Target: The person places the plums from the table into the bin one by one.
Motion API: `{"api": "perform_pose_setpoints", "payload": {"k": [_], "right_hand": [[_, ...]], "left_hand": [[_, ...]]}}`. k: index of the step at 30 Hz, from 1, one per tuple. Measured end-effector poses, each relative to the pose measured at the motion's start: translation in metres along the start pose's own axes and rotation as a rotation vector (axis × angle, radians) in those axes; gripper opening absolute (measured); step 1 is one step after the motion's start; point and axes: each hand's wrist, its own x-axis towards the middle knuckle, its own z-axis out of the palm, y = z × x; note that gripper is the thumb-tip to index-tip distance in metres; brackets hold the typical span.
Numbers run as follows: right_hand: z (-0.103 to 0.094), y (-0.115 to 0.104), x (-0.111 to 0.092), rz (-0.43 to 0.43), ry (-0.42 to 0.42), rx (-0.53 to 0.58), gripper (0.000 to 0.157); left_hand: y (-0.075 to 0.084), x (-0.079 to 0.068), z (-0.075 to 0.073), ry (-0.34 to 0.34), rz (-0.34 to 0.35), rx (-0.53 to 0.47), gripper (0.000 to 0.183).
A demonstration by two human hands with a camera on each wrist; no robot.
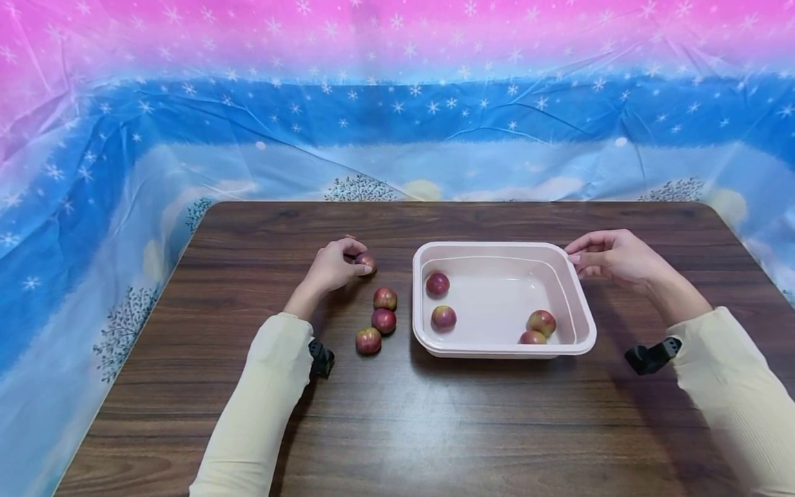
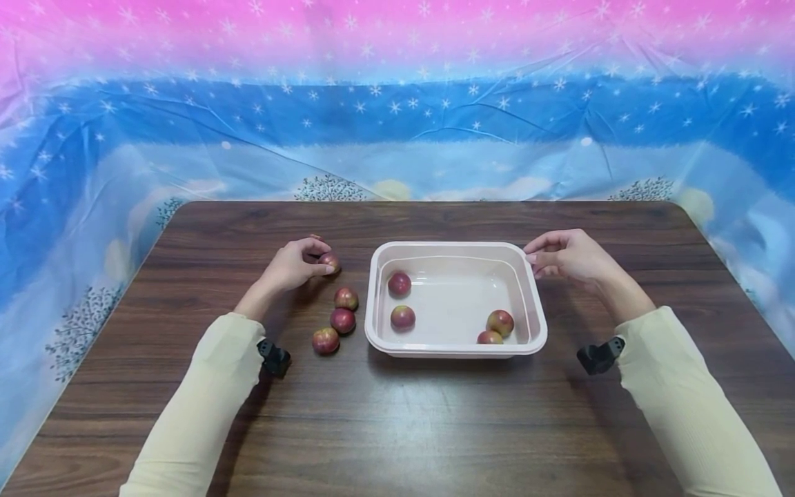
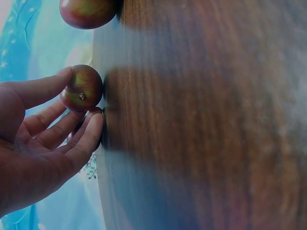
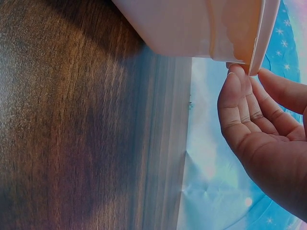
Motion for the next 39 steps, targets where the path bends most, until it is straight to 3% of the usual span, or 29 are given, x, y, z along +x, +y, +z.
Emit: {"api": "perform_pose_setpoints", "payload": {"k": [26, 39], "right_hand": [[0.0, 0.0, 0.0, -0.002, 0.009, -0.002, 0.011], [-0.001, -0.001, -0.001, 0.0, -0.022, 0.065, 0.012]], "left_hand": [[0.002, -0.004, -0.008, -0.004, -0.008, -0.039, 0.035], [0.008, -0.01, -0.017, 0.009, -0.022, -0.102, 0.036]]}}
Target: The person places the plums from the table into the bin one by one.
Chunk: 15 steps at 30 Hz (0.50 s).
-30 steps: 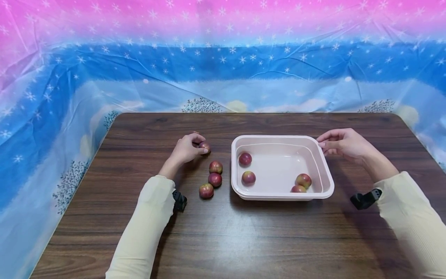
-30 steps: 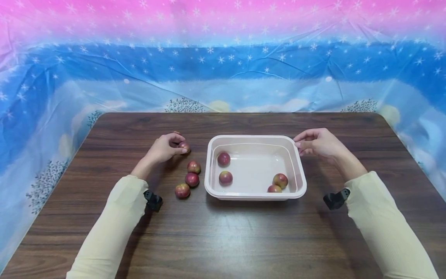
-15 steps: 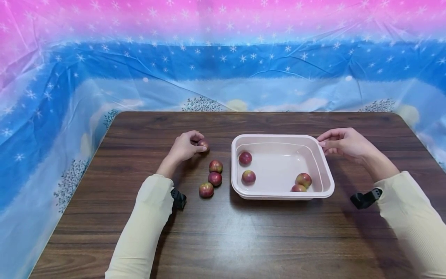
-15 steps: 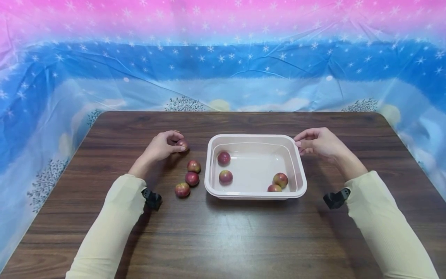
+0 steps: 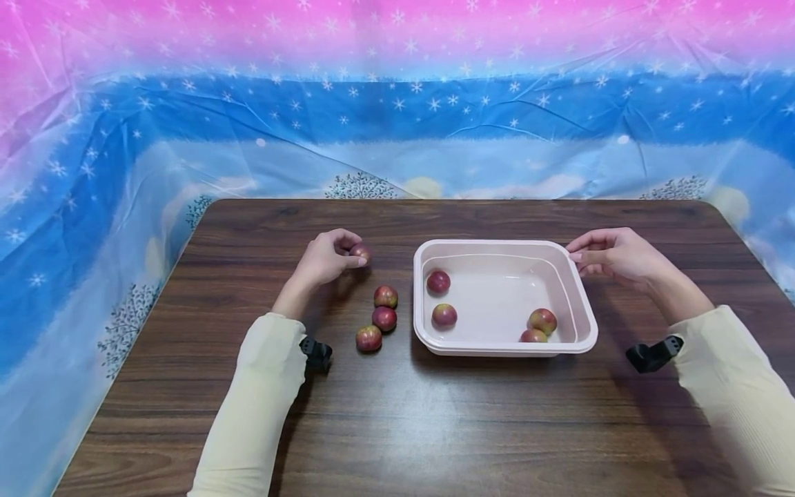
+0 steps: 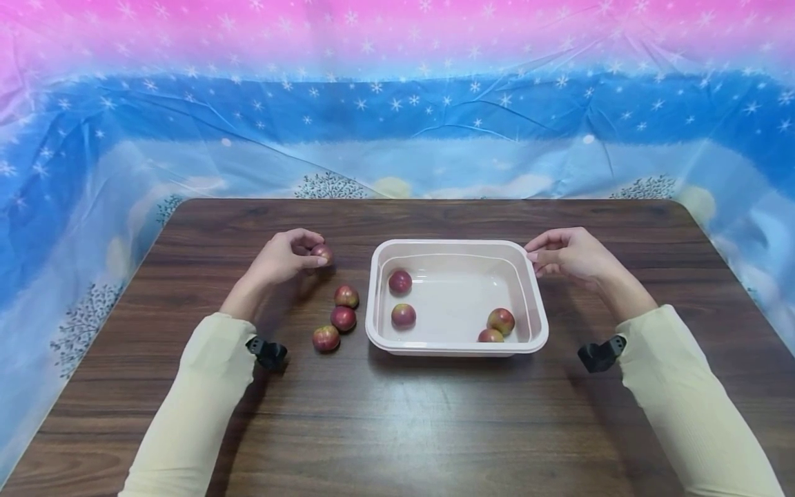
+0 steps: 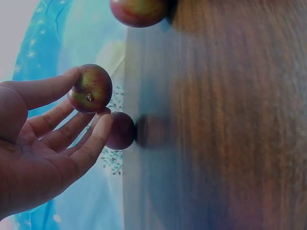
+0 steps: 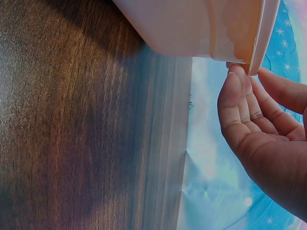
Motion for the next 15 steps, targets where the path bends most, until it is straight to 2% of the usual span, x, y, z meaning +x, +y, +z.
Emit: {"api": "perform_pose_setpoints", "payload": {"k": [7, 15], "right_hand": [[0.0, -0.001, 0.0, 0.004, 0.0, 0.018, 0.011], [0.001, 0.001, 0.001, -0.012, 0.003, -0.004, 0.008]], "left_hand": [[0.008, -0.007, -0.004, 0.01, -0.008, -0.039, 0.035], [0.018, -0.014, -0.009, 0.02, 0.026, -0.048, 0.036]]}}
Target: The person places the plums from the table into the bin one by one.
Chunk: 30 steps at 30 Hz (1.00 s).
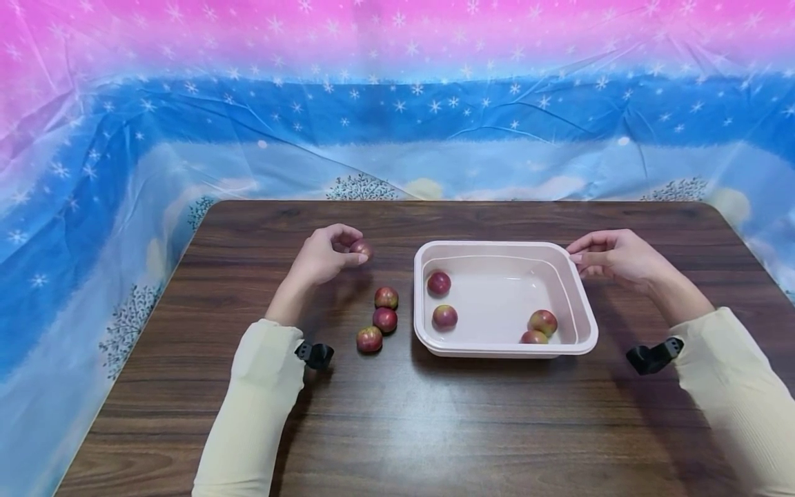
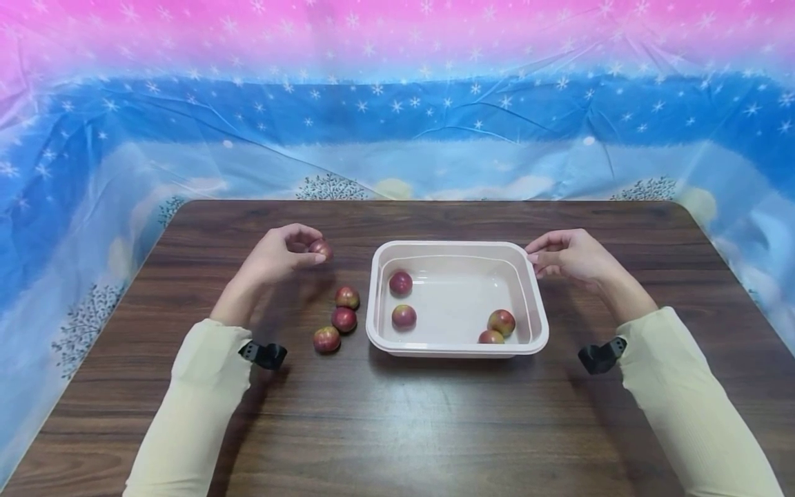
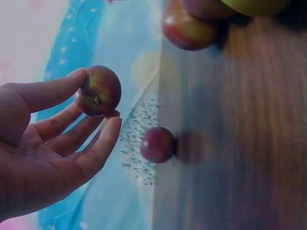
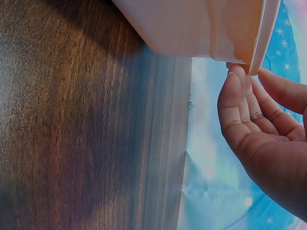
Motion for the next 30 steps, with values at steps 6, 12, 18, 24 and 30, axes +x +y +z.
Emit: {"api": "perform_pose_setpoints", "payload": {"k": [6, 12, 18, 24, 30], "right_hand": [[0.0, 0.001, 0.0, 0.0, 0.003, -0.008, 0.008], [0.0, 0.002, 0.001, 0.0, 0.006, -0.001, 0.008], [0.0, 0.001, 0.001, 0.016, 0.005, 0.021, 0.008], [0.001, 0.0, 0.0, 0.013, 0.007, 0.018, 0.007], [0.0, 0.001, 0.0, 0.009, 0.004, 0.021, 0.007]], "left_hand": [[0.011, -0.005, -0.002, -0.004, 0.019, -0.015, 0.037], [0.023, -0.011, -0.004, -0.003, 0.044, -0.019, 0.039], [0.033, -0.016, -0.006, 0.0, 0.083, -0.043, 0.038], [0.041, -0.018, -0.006, 0.001, 0.107, -0.052, 0.038], [0.048, -0.02, -0.006, 0.006, 0.128, -0.049, 0.038]]}}
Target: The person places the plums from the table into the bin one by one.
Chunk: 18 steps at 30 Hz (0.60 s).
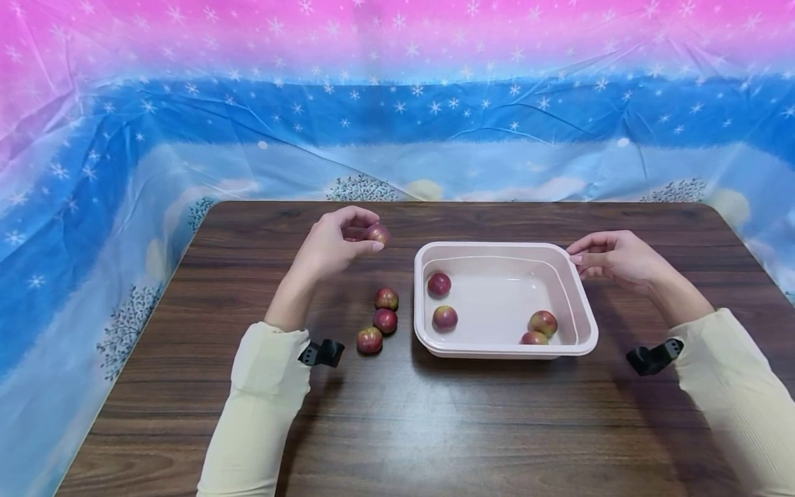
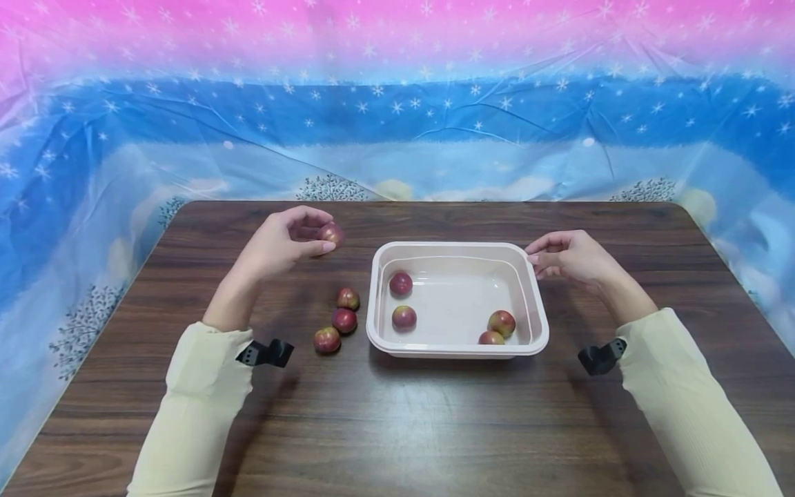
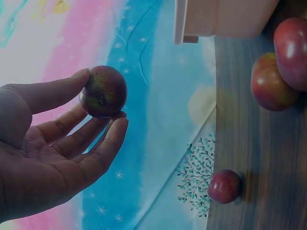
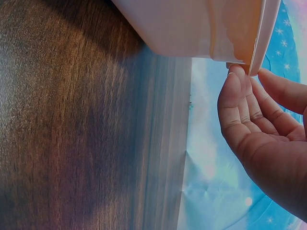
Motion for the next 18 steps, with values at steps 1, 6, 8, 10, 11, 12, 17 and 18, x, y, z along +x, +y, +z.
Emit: {"api": "perform_pose_setpoints", "payload": {"k": [1, 6, 8, 10, 11, 12, 17, 18], "right_hand": [[0.0, 0.0, 0.0, 0.001, 0.001, -0.001, 0.008], [-0.001, 0.0, 0.0, -0.006, -0.003, -0.009, 0.008], [-0.001, 0.0, 0.0, -0.009, -0.005, -0.01, 0.008], [-0.001, 0.0, 0.0, -0.013, -0.008, -0.011, 0.008], [-0.001, 0.0, 0.0, -0.012, -0.006, -0.01, 0.008], [-0.001, 0.0, 0.001, -0.011, -0.006, -0.008, 0.008], [-0.001, 0.0, 0.001, -0.002, -0.003, 0.003, 0.008], [-0.001, 0.0, 0.0, 0.001, -0.002, 0.005, 0.008]], "left_hand": [[0.001, 0.0, 0.0, 0.0, 0.005, 0.0, 0.039], [0.008, 0.001, 0.003, -0.005, 0.028, -0.017, 0.038], [0.012, 0.002, 0.005, -0.008, 0.037, -0.023, 0.037], [0.015, 0.002, 0.007, -0.011, 0.052, -0.03, 0.037], [0.017, 0.002, 0.008, -0.01, 0.061, -0.028, 0.037], [0.018, 0.003, 0.01, -0.011, 0.065, -0.027, 0.037], [0.025, 0.003, 0.015, -0.02, 0.087, -0.023, 0.036], [0.026, 0.003, 0.017, -0.022, 0.089, -0.024, 0.036]]}}
